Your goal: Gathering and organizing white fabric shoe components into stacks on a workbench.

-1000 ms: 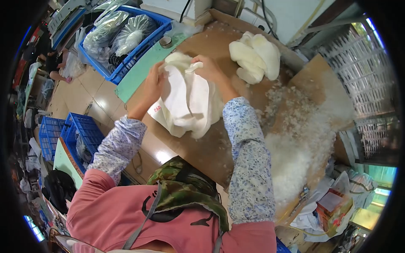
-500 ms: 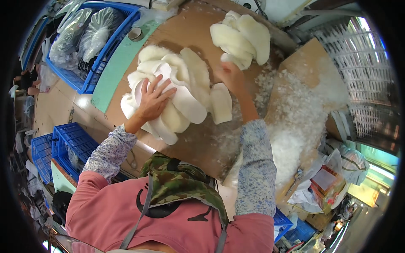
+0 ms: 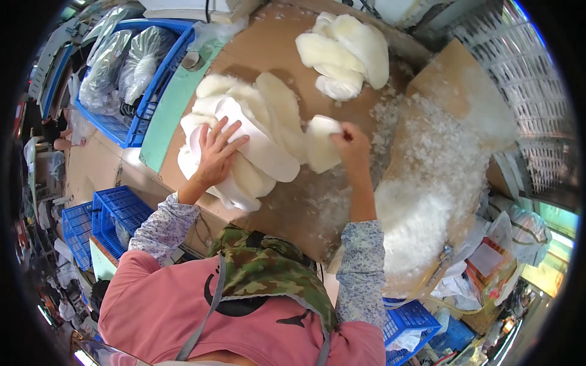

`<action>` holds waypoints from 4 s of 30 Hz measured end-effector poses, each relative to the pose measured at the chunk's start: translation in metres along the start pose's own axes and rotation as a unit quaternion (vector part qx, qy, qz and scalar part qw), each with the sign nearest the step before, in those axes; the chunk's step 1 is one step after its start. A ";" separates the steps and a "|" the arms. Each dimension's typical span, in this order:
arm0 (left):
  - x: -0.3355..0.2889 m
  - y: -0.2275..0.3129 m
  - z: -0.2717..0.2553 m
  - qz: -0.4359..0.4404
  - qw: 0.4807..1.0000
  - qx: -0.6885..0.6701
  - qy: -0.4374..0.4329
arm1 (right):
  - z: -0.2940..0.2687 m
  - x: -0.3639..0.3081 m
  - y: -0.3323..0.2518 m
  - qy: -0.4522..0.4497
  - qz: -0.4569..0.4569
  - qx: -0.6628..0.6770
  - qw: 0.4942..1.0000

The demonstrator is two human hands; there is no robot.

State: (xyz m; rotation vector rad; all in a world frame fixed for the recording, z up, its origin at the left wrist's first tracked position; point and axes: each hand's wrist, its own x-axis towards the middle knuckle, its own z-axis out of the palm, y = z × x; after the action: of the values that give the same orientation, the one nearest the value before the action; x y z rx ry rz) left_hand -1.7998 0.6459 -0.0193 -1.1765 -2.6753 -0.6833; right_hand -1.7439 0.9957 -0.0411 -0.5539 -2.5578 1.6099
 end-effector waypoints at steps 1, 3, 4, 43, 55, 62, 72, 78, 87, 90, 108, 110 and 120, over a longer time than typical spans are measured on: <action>-0.001 -0.001 -0.003 -0.001 1.000 -0.015 0.000 | 0.003 0.005 -0.025 -0.009 -0.006 0.008 1.000; -0.006 -0.002 -0.009 -0.011 1.000 0.000 -0.002 | 0.015 0.009 -0.095 0.018 -0.106 0.273 0.956; -0.005 -0.001 -0.010 -0.007 1.000 -0.001 -0.005 | 0.017 0.008 -0.122 0.010 -0.110 0.278 0.954; 0.028 -0.046 -0.046 -0.243 0.891 -0.249 0.292 | 0.070 -0.059 -0.101 -0.300 -0.433 -0.123 0.841; 0.210 -0.055 -0.019 -0.112 0.888 -0.416 -0.163 | -0.042 0.174 -0.073 0.090 -0.260 -0.054 0.960; 0.311 -0.059 0.082 -0.112 0.921 -0.340 -0.152 | -0.041 0.280 -0.075 0.043 -0.256 -0.266 0.928; 0.300 -0.102 0.081 0.030 0.966 -0.209 -0.153 | -0.108 0.139 -0.065 -0.188 -0.204 -0.092 0.956; 0.299 -0.061 0.037 -0.086 0.796 -0.536 -0.267 | -0.081 0.137 -0.097 -0.200 -0.209 -0.027 0.957; 0.289 -0.042 0.012 -0.087 0.753 -0.547 -0.355 | -0.015 0.164 -0.112 -0.148 -0.334 -0.052 0.929; 0.284 -0.055 0.001 -0.095 0.716 -0.531 -0.442 | -0.019 0.159 -0.103 -0.169 -0.298 -0.061 0.937; 0.260 -0.040 0.043 -0.219 0.652 -0.645 -0.332 | -0.036 0.117 -0.121 -0.021 -0.398 -0.206 0.893; 0.256 -0.034 0.041 -0.131 0.775 -0.546 -0.291 | -0.028 0.113 -0.132 -0.026 -0.410 -0.202 0.889; 0.272 -0.025 -0.010 -0.130 0.751 -0.596 -0.252 | 0.021 0.145 -0.102 0.006 -0.278 -0.004 0.961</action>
State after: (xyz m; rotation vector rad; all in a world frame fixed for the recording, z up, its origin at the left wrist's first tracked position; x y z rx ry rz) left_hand -2.0046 0.8075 0.0631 -1.2435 -2.6945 -2.7415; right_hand -1.9111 0.9871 0.0204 0.1543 -2.4019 1.3792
